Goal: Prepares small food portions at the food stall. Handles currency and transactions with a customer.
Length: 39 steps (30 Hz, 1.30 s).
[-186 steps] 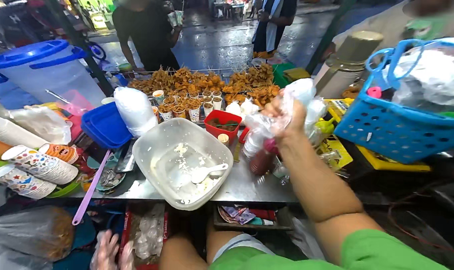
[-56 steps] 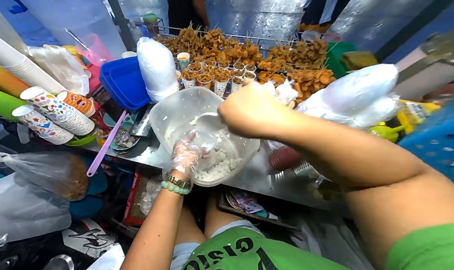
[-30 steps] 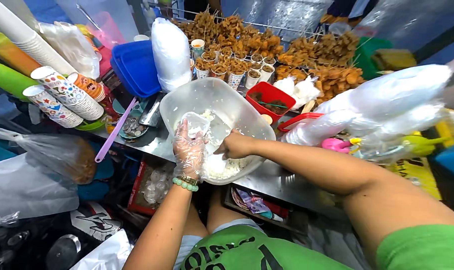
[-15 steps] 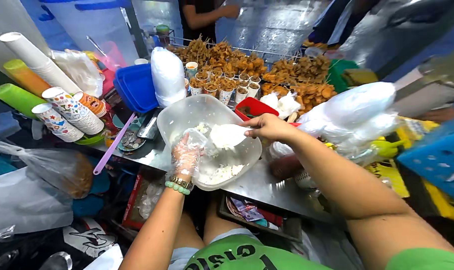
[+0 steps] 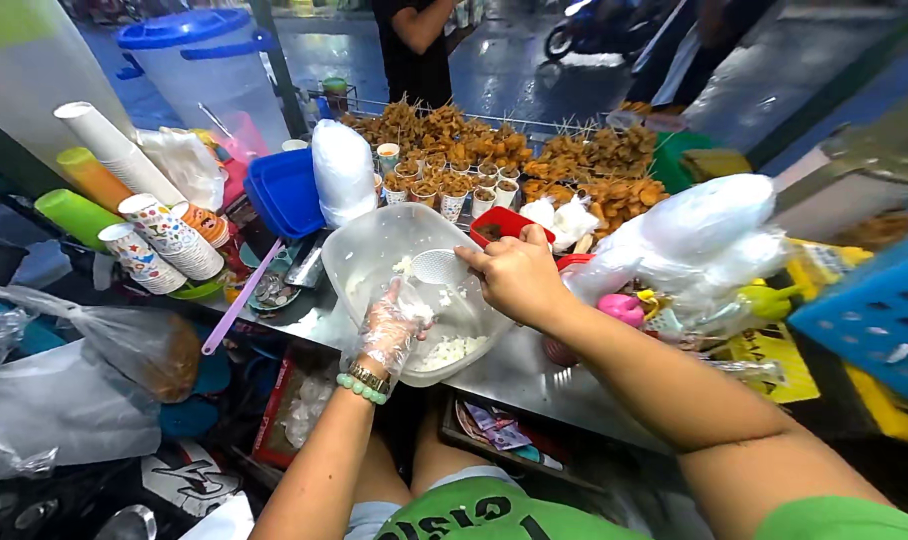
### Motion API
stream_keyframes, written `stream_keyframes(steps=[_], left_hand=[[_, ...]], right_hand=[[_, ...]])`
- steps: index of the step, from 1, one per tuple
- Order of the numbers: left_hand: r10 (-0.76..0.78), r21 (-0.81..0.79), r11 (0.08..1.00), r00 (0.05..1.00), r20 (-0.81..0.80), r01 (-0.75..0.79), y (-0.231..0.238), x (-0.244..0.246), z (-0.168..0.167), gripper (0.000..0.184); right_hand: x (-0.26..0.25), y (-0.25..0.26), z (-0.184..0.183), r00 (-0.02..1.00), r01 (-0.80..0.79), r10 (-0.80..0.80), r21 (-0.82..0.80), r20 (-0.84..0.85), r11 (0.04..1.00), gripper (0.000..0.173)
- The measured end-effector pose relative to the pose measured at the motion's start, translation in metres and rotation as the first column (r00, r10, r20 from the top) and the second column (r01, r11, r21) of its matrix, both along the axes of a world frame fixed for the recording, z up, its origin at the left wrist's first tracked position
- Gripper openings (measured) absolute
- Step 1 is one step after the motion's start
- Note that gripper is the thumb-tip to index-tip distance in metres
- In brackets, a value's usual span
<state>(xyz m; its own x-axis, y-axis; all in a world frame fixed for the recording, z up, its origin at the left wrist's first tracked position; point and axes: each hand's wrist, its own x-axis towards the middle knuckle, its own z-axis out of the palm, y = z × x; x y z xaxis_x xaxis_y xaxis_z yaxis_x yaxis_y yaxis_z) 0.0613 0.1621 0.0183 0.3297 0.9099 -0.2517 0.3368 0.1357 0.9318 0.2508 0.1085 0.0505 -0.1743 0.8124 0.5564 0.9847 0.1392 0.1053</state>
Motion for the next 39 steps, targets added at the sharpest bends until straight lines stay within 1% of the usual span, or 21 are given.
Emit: stream_keyframes(steps=[3, 5, 7, 9, 12, 14, 16, 17, 19, 22, 23, 25, 27, 29, 31, 32, 33, 35, 36, 37, 39], left_hand=[[-0.003, 0.002, 1.000, 1.000, 0.000, 0.003, 0.000, -0.003, 0.002, 0.089], [-0.004, 0.005, 1.000, 1.000, -0.012, 0.005, 0.000, -0.007, 0.005, 0.088], [-0.005, -0.001, 1.000, 1.000, -0.020, 0.005, 0.000, -0.009, 0.008, 0.088], [-0.011, 0.007, 1.000, 1.000, -0.012, 0.011, 0.001, -0.011, 0.008, 0.087], [-0.044, 0.016, 0.999, 0.997, -0.061, 0.046, 0.000, -0.012, 0.012, 0.086], [-0.069, 0.022, 0.997, 0.995, -0.071, 0.071, -0.002, -0.011, 0.014, 0.084], [-0.076, 0.038, 0.996, 0.996, -0.049, 0.078, -0.004, -0.011, 0.014, 0.081], [-0.070, 0.064, 0.995, 0.995, -0.067, 0.075, -0.004, -0.012, 0.013, 0.076], [-0.078, 0.152, 0.982, 0.968, -0.238, 0.116, -0.001, -0.019, 0.012, 0.055], [-0.110, 0.175, 0.947, 0.783, -0.612, 0.270, 0.007, -0.026, 0.019, 0.039], [-0.118, 0.158, 0.942, 0.735, -0.668, 0.295, 0.008, -0.027, 0.022, 0.039], [-0.125, 0.145, 0.939, 0.705, -0.698, 0.311, 0.010, -0.028, 0.027, 0.040], [-0.109, 0.155, 0.952, 0.764, -0.636, 0.264, 0.015, -0.030, 0.029, 0.039], [-0.054, 0.182, 0.970, 0.871, -0.488, 0.162, 0.019, -0.031, 0.025, 0.038], [0.009, 0.213, 0.976, 0.966, -0.258, 0.047, 0.012, -0.028, 0.029, 0.034], [0.024, 0.231, 0.973, 0.992, -0.125, 0.005, 0.006, -0.025, 0.033, 0.030], [0.039, 0.258, 0.965, 0.999, -0.001, -0.038, 0.000, -0.022, 0.036, 0.027], [0.040, 0.343, 0.933, 0.978, 0.206, -0.110, -0.005, -0.024, 0.034, 0.026], [-0.003, 0.390, 0.912, 0.950, 0.313, -0.126, -0.002, -0.030, 0.029, 0.033], [-0.056, 0.432, 0.894, 0.930, 0.364, -0.115, 0.001, -0.038, 0.024, 0.045], [-0.116, 0.493, 0.870, 0.957, 0.266, -0.032, 0.010, -0.051, 0.014, 0.082]], right_hand=[[0.007, -0.002, 0.002, 0.997, 0.076, -0.073, -0.082, 0.034, 0.994, 0.037], [0.008, -0.004, 0.007, 0.991, 0.137, -0.128, -0.309, 0.048, 0.941, 0.032], [0.007, -0.002, 0.009, 0.984, 0.174, -0.165, -0.510, 0.062, 0.842, 0.029], [0.004, 0.002, 0.010, 0.985, 0.169, -0.160, -0.556, 0.065, 0.814, 0.030], [0.000, 0.010, 0.007, 0.998, -0.057, 0.046, -0.399, -0.036, 0.915, 0.044], [-0.005, 0.022, 0.004, 0.966, -0.255, 0.257, -0.316, -0.038, 0.914, 0.055], [-0.011, 0.036, -0.002, 0.927, -0.348, 0.374, -0.382, -0.008, 0.856, 0.049], [-0.014, 0.043, -0.005, 0.921, -0.345, 0.390, -0.438, 0.014, 0.830, 0.038], [-0.015, 0.052, -0.006, 0.925, -0.297, 0.376, -0.527, 0.047, 0.796, 0.015], [-0.014, 0.055, 0.003, 0.928, -0.291, 0.372, -0.612, 0.005, 0.735, 0.013], [-0.015, 0.054, 0.006, 0.928, -0.298, 0.372, -0.639, -0.021, 0.709, 0.014], [-0.017, 0.051, 0.012, 0.937, -0.294, 0.342, -0.683, -0.068, 0.669, 0.016], [-0.015, 0.048, 0.020, 0.948, -0.296, 0.288, -0.702, -0.133, 0.648, 0.018], [-0.013, 0.042, 0.031, 0.940, -0.341, 0.228, -0.684, -0.254, 0.645, 0.025], [-0.017, 0.036, 0.034, 0.889, -0.409, 0.143, -0.615, -0.435, 0.674, 0.056], [-0.023, 0.034, 0.028, 0.849, -0.437, 0.124, -0.550, -0.514, 0.712, 0.065], [-0.032, 0.033, 0.019, 0.805, -0.463, 0.138, -0.466, -0.577, 0.754, 0.061], [-0.045, 0.032, 0.006, 0.741, -0.483, 0.222, -0.274, -0.633, 0.831, 0.026], [-0.048, 0.032, 0.005, 0.726, -0.470, 0.269, -0.171, -0.633, 0.866, 0.015], [-0.049, 0.031, 0.007, 0.717, -0.450, 0.306, -0.081, -0.626, 0.890, 0.012], [-0.052, 0.026, 0.019, 0.678, -0.435, 0.344, 0.023, -0.649, 0.900, 0.010]])
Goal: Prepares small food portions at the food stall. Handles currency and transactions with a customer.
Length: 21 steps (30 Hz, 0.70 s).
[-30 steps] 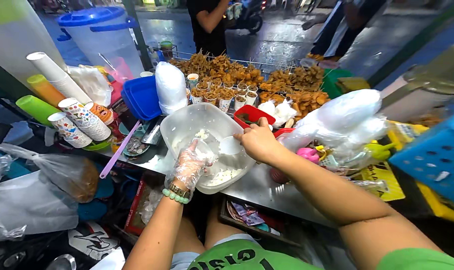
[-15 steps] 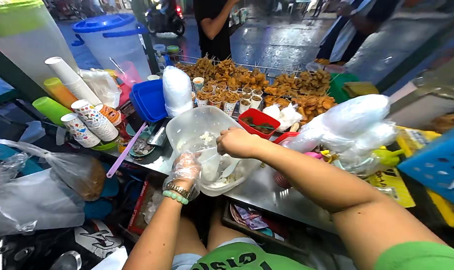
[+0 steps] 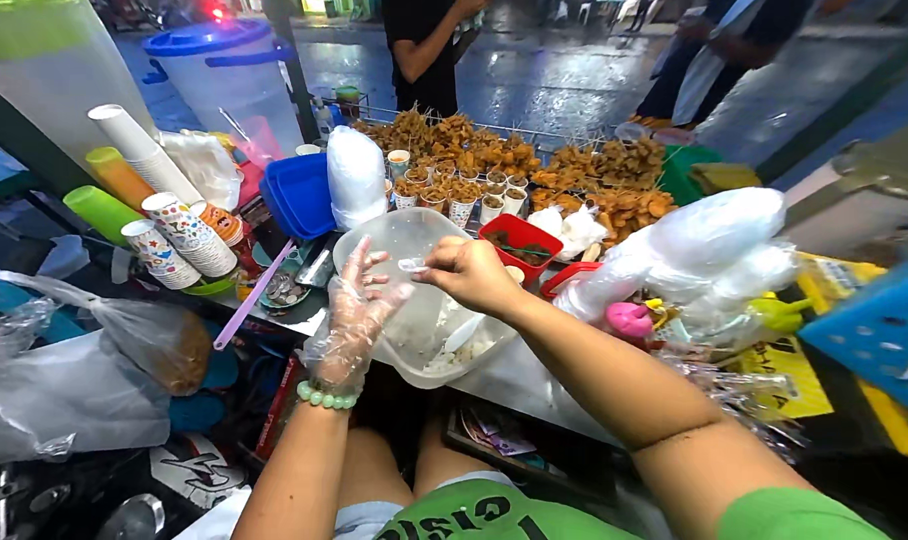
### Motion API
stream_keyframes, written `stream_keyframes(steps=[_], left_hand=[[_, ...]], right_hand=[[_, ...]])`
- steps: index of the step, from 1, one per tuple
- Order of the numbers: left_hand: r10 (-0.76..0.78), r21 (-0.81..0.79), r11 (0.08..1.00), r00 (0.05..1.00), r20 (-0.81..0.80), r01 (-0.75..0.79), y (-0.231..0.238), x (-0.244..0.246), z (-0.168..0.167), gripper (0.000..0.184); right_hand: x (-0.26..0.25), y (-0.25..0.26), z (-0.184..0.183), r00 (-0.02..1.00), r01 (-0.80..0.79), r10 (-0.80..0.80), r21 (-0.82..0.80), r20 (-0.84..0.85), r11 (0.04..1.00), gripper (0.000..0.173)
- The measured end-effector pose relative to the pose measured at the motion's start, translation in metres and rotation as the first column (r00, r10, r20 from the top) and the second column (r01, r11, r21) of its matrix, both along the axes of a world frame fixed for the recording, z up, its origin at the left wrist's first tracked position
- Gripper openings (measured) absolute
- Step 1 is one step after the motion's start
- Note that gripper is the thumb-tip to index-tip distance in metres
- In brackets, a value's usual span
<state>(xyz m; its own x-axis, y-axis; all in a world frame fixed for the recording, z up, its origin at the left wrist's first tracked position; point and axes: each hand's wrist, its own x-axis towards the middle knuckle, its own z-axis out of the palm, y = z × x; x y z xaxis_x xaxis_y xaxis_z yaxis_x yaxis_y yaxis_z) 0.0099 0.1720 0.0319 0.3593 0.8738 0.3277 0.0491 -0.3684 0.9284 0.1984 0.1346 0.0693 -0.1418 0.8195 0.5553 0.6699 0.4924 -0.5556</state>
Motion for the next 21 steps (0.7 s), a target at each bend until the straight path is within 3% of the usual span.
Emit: stream_keyframes(steps=[1, 2, 4, 5, 8, 10, 11, 12, 14, 15, 16, 17, 18, 19, 21], left_hand=[[-0.015, 0.016, 1.000, 0.997, -0.079, 0.017, 0.000, -0.001, -0.006, 0.094], [-0.017, 0.030, 0.999, 0.989, -0.150, 0.022, -0.006, 0.002, -0.010, 0.093], [0.033, 0.052, 0.998, 0.958, -0.284, -0.019, -0.031, 0.013, -0.015, 0.055], [0.058, 0.086, 0.996, 0.938, -0.341, -0.030, -0.041, 0.017, -0.020, 0.046], [0.071, 0.008, 0.997, 0.965, -0.252, -0.071, -0.041, 0.032, -0.033, 0.035], [0.176, 0.203, 0.971, 0.957, -0.231, -0.130, -0.038, 0.039, -0.046, 0.030], [0.229, 0.288, 0.945, 0.945, -0.232, -0.158, -0.039, 0.041, -0.048, 0.028], [0.265, 0.325, 0.928, 0.937, -0.228, -0.183, -0.041, 0.043, -0.051, 0.027], [0.250, 0.233, 0.952, 0.945, -0.210, -0.200, -0.047, 0.045, -0.053, 0.029], [0.204, 0.135, 0.974, 0.960, -0.192, -0.180, -0.048, 0.046, -0.052, 0.032], [0.142, 0.044, 0.990, 0.978, -0.156, -0.136, -0.049, 0.046, -0.053, 0.033], [0.082, -0.011, 0.996, 0.988, -0.131, -0.084, -0.047, 0.046, -0.054, 0.025], [0.071, 0.043, 0.997, 0.984, -0.166, -0.064, -0.043, 0.045, -0.054, 0.021], [0.057, 0.143, 0.989, 0.972, -0.227, -0.024, -0.036, 0.040, -0.056, 0.020], [0.050, 0.277, 0.960, 0.949, -0.312, 0.040, -0.021, 0.023, -0.055, 0.020]], right_hand=[[-0.004, -0.004, 0.005, 0.999, -0.023, 0.023, 0.006, -0.031, 1.000, 0.010], [-0.010, -0.007, 0.009, 0.997, -0.061, 0.062, 0.022, -0.048, 0.998, 0.009], [-0.022, -0.012, 0.012, 0.986, -0.142, 0.150, 0.111, -0.066, 0.984, 0.007], [-0.025, -0.014, 0.013, 0.981, -0.161, 0.176, 0.167, -0.079, 0.973, 0.006], [-0.016, -0.025, 0.016, 0.961, -0.085, 0.144, 0.239, -0.238, 0.967, 0.004], [-0.002, -0.030, 0.006, 0.860, -0.067, 0.141, 0.166, -0.490, 0.984, 0.007], [0.006, -0.031, -0.002, 0.778, -0.098, 0.150, 0.118, -0.610, 0.988, 0.019], [0.012, -0.033, -0.010, 0.716, -0.153, 0.153, 0.060, -0.681, 0.986, 0.043], [0.015, -0.034, -0.025, 0.770, -0.228, 0.094, -0.134, -0.631, 0.964, 0.096], [0.010, -0.035, -0.033, 0.827, -0.235, 0.076, -0.219, -0.557, 0.947, 0.103], [0.004, -0.037, -0.040, 0.877, -0.216, 0.062, -0.276, -0.476, 0.937, 0.088], [-0.002, -0.039, -0.045, 0.909, -0.155, 0.015, -0.304, -0.416, 0.940, 0.059], [-0.004, -0.039, -0.044, 0.905, -0.091, -0.056, -0.321, -0.422, 0.943, 0.032], [-0.003, -0.037, -0.041, 0.851, -0.067, -0.116, -0.325, -0.512, 0.943, 0.017], [0.005, -0.033, -0.036, 0.623, -0.097, -0.202, -0.331, -0.756, 0.939, 0.009]])
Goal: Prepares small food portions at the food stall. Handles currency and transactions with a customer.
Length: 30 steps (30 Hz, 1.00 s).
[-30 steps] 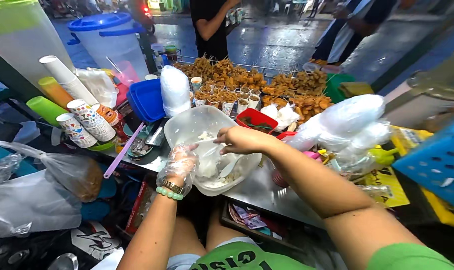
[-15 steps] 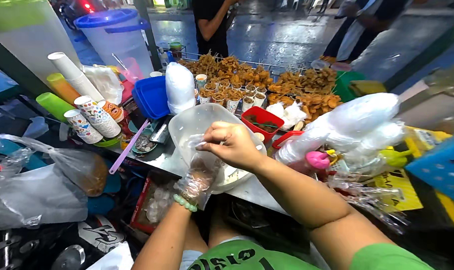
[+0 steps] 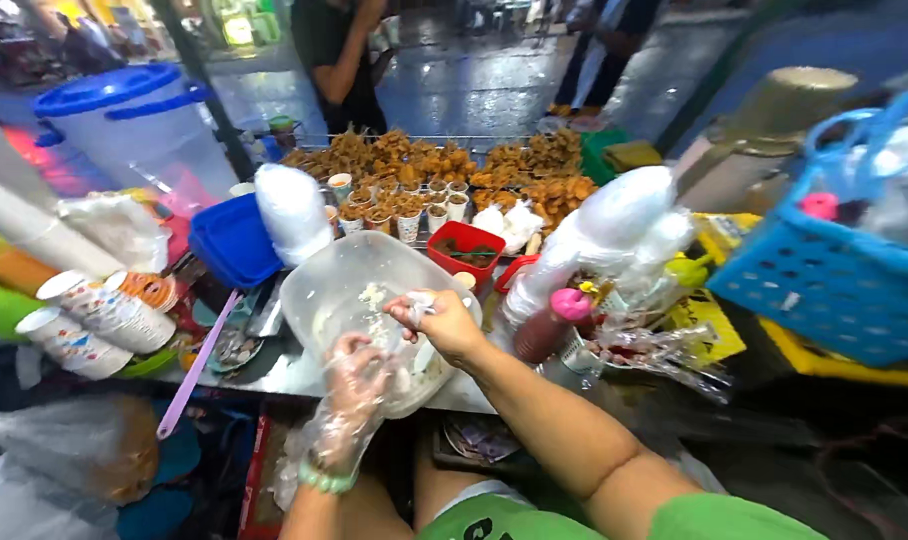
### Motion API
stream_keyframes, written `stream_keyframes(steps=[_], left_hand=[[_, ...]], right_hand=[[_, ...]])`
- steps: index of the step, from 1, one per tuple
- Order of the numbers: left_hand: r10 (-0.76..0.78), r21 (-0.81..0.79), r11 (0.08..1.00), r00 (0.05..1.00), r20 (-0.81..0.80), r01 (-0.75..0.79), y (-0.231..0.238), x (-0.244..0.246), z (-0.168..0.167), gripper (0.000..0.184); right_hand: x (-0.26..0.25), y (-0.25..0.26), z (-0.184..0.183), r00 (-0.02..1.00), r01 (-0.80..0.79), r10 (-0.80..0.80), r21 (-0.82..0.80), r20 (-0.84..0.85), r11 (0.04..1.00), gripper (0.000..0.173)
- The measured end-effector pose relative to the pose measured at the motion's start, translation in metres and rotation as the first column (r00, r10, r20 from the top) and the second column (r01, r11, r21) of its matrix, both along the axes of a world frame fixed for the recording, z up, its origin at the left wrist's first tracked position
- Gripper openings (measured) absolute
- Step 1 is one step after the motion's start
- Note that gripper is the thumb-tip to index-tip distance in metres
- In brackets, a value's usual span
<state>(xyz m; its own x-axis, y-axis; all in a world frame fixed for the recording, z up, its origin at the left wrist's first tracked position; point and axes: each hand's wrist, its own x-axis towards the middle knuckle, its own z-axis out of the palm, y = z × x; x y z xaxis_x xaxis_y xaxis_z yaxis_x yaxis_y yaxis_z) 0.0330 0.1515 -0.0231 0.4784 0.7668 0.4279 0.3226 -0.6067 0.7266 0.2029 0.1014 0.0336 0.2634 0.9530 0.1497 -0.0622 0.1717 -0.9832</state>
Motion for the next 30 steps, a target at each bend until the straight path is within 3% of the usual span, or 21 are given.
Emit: stream_keyframes(steps=[3, 5, 6, 8, 10, 13, 14, 16, 18, 21, 23, 25, 27, 30], left_hand=[[0.215, -0.020, 0.976, 0.976, -0.027, -0.215, -0.005, -0.019, 0.026, 0.016], [0.304, -0.152, 0.946, 0.945, 0.119, -0.286, -0.013, -0.022, 0.039, 0.015], [0.257, -0.195, 0.958, 0.931, 0.258, -0.211, -0.015, -0.024, 0.042, 0.012], [0.018, -0.192, 0.977, 0.861, 0.509, 0.093, -0.018, -0.032, 0.045, 0.015], [-0.263, -0.130, 0.914, 0.804, 0.533, 0.385, -0.017, -0.049, 0.048, 0.008], [-0.463, -0.199, 0.801, 0.795, 0.392, 0.565, -0.006, -0.072, 0.040, 0.010], [-0.430, -0.277, 0.803, 0.835, 0.342, 0.527, -0.010, -0.072, 0.042, 0.014], [-0.185, -0.387, 0.873, 0.937, 0.297, 0.296, -0.031, -0.056, 0.047, 0.027], [-0.005, -0.391, 0.910, 0.945, 0.326, 0.140, -0.043, -0.043, 0.040, 0.025], [0.017, -0.422, 0.875, 0.858, 0.513, 0.235, -0.049, -0.038, 0.042, 0.058], [0.016, -0.439, 0.837, 0.788, 0.615, 0.326, -0.049, -0.044, 0.051, 0.078], [0.000, -0.399, 0.844, 0.745, 0.668, 0.358, -0.045, -0.061, 0.057, 0.084], [-0.037, -0.305, 0.887, 0.713, 0.700, 0.346, -0.043, -0.085, 0.062, 0.079], [-0.087, -0.174, 0.931, 0.656, 0.749, 0.322, -0.039, -0.131, 0.060, 0.059]], right_hand=[[0.004, -0.012, -0.007, 0.971, -0.111, 0.100, -0.035, -0.216, 0.993, 0.012], [-0.017, -0.029, -0.019, 0.914, -0.276, 0.254, -0.026, -0.316, 0.961, 0.014], [-0.032, -0.038, -0.027, 0.862, -0.362, 0.327, -0.019, -0.387, 0.932, 0.015], [-0.052, -0.045, -0.042, 0.749, -0.473, 0.398, -0.006, -0.530, 0.881, 0.016], [-0.051, -0.039, -0.046, 0.731, -0.469, 0.374, -0.022, -0.571, 0.883, 0.016], [-0.030, -0.027, -0.030, 0.867, -0.340, 0.314, 0.002, -0.387, 0.941, 0.009], [-0.027, -0.027, -0.022, 0.920, -0.288, 0.292, 0.054, -0.260, 0.956, 0.006], [-0.035, -0.036, -0.011, 0.979, -0.192, 0.171, 0.218, 0.115, 0.957, 0.008], [-0.057, -0.044, -0.018, 0.915, -0.122, -0.083, 0.467, 0.395, 0.876, 0.008], [-0.071, -0.047, -0.027, 0.828, -0.193, -0.235, 0.653, 0.509, 0.733, 0.012], [-0.054, -0.051, -0.016, 0.824, -0.226, -0.227, 0.668, 0.520, 0.709, 0.007], [-0.015, -0.058, 0.000, 0.804, -0.108, -0.342, 0.684, 0.487, 0.721, 0.008], [0.046, -0.066, 0.012, 0.705, 0.077, -0.513, 0.665, 0.491, 0.743, 0.014], [0.156, -0.082, 0.021, 0.338, 0.488, -0.711, 0.531, 0.617, 0.693, 0.038]])
